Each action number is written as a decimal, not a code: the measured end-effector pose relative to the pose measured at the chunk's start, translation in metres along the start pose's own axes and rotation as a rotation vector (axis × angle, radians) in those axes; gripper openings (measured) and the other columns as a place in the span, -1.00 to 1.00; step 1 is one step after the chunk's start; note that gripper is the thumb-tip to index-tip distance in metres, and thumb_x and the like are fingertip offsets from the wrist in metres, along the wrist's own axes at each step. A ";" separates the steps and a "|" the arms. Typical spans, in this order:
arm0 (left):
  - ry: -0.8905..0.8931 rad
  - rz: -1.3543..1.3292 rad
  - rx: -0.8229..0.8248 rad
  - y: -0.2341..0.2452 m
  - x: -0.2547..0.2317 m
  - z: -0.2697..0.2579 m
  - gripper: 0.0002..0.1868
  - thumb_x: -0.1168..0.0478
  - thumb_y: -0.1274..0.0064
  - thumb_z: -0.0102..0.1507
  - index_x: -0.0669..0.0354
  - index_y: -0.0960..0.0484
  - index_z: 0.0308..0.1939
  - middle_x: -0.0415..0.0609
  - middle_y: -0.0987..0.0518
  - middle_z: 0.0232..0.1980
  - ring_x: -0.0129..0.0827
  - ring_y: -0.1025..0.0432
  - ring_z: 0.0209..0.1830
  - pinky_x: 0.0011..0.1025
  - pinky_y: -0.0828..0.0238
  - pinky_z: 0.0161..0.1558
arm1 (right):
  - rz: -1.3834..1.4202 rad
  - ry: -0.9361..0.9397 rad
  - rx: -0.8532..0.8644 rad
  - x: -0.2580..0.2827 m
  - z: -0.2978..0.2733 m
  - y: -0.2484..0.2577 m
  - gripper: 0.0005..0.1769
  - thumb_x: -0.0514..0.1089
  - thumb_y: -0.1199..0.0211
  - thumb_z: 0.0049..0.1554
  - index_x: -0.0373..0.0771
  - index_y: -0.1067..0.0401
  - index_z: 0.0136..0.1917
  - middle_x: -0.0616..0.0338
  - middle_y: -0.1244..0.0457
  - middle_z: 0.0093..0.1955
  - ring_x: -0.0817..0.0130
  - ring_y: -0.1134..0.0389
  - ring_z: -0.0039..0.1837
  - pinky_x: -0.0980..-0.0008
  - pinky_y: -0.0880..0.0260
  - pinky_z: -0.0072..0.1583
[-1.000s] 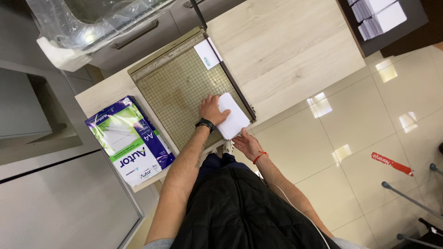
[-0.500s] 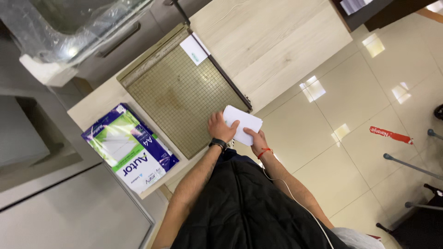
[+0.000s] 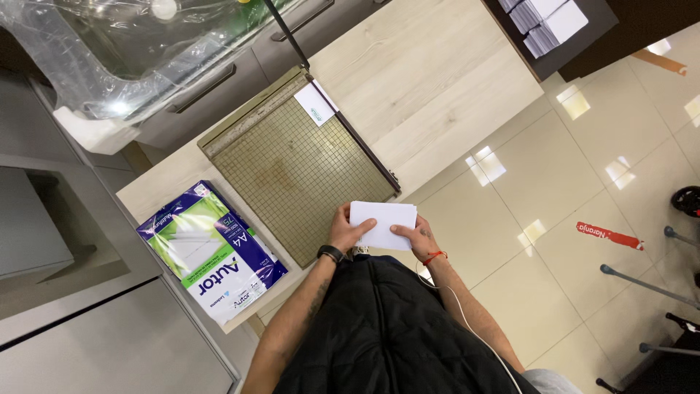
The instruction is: The person organizes stacks of paper on a counter, moving small bundles between stacks and aligning them by hand before picking up a package of paper and moving a final bundle into a tray.
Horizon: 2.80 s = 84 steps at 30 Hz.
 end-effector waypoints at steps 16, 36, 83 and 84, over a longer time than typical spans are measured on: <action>-0.163 -0.535 0.118 -0.034 -0.093 0.054 -0.20 0.06 -0.99 0.16 0.12 -0.79 0.32 -0.15 -0.85 0.00 -0.43 -0.74 0.00 -0.41 -0.80 0.00 | 0.202 0.061 0.104 0.104 0.067 0.023 -0.46 -0.33 -0.88 -0.01 -0.26 -0.75 0.21 -0.06 -0.60 -0.01 -0.10 -0.77 0.04 -0.08 -0.85 0.07; 0.050 -0.588 -0.424 -0.156 -0.180 0.212 0.13 -0.02 -0.90 0.33 0.25 -0.54 0.81 0.27 -0.82 0.55 -0.17 -0.75 0.38 -0.29 -0.87 0.18 | -0.355 0.110 0.323 0.309 0.474 0.119 -0.37 -0.09 -0.91 0.12 -0.29 -0.76 0.38 0.09 -0.57 0.13 0.15 -0.67 0.16 0.09 -0.74 0.19; 0.270 -0.434 -0.257 -0.206 -0.135 0.203 -0.27 -0.09 -0.60 0.58 0.26 -0.74 0.67 0.30 -0.90 0.42 -0.06 -0.77 0.43 -0.12 -0.88 0.28 | -1.075 0.307 0.240 0.410 0.708 0.077 -0.12 0.12 -0.86 0.22 -0.17 -0.66 0.69 -0.13 -0.54 0.54 -0.22 -0.58 0.62 -0.13 -0.67 0.64; 0.287 -0.422 -0.270 -0.204 -0.133 0.200 -0.28 -0.10 -0.63 0.54 0.20 -0.77 0.65 0.24 -0.92 0.39 -0.13 -0.78 0.40 -0.15 -0.89 0.27 | -1.068 0.322 0.216 0.403 0.712 0.079 -0.10 0.16 -0.86 0.18 -0.14 -0.68 0.68 -0.07 -0.55 0.51 -0.16 -0.61 0.58 -0.10 -0.70 0.62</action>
Point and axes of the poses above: each hand's wrist, its own z-axis towards the middle knuckle, its own y-axis out of the back of the hand, x = y × z, the point moved 8 cm from there along z, towards the middle knuckle
